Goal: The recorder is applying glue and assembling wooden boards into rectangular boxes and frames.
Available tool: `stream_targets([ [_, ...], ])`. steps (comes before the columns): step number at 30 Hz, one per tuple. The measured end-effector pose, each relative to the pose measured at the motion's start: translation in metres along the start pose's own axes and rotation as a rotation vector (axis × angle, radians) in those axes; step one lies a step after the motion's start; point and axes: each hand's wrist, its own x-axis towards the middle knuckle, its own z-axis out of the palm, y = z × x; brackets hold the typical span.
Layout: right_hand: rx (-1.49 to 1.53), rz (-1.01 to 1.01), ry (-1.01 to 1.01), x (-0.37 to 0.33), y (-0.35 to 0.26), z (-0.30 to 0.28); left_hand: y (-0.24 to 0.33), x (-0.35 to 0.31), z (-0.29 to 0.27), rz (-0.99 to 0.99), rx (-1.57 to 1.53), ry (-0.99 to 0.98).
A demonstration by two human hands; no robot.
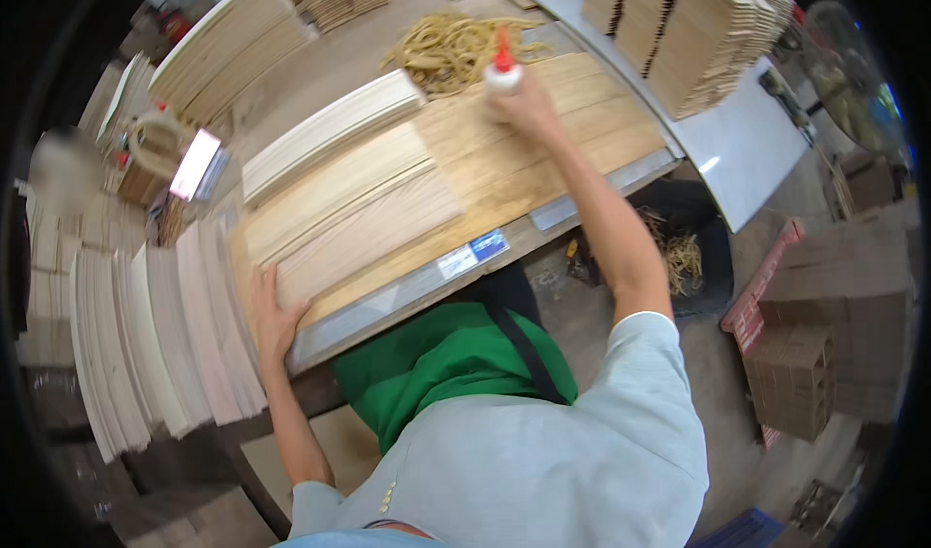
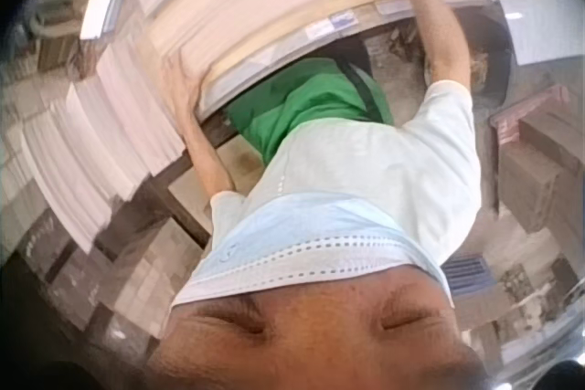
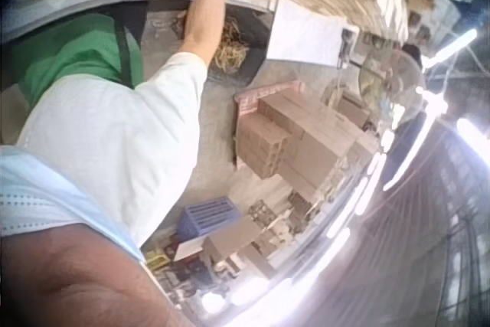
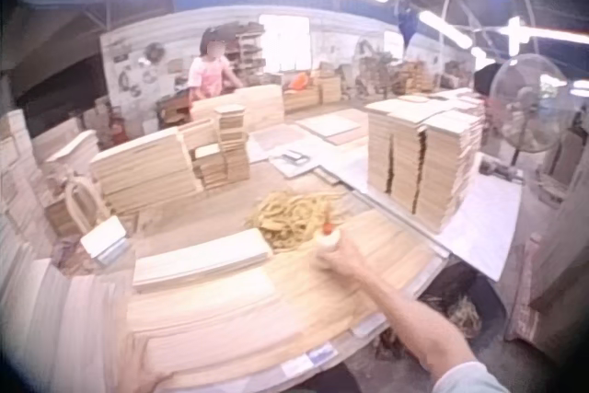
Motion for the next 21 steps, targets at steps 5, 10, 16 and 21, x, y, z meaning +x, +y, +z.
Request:
stream_targets([
  [5,0.083,-0.151,-0.166,-0.045,-0.077,0.078,0.006,-0.005,-0.005,-0.059,0.007,0.006],
  [10,0.025,-0.197,-0.325,-0.072,-0.092,0.148,0.007,0.001,0.000,-0.036,0.021,-0.012],
  [16,-0.019,-0.232,-0.251,-0.086,-0.071,0.151,0.003,0.003,0.004,-0.013,0.017,-0.018],
  [21,0.201,0.066,-0.180,-0.119,-0.072,0.068,-0.001,-0.010,-0.006,-0.074,-0.159,0.081],
])
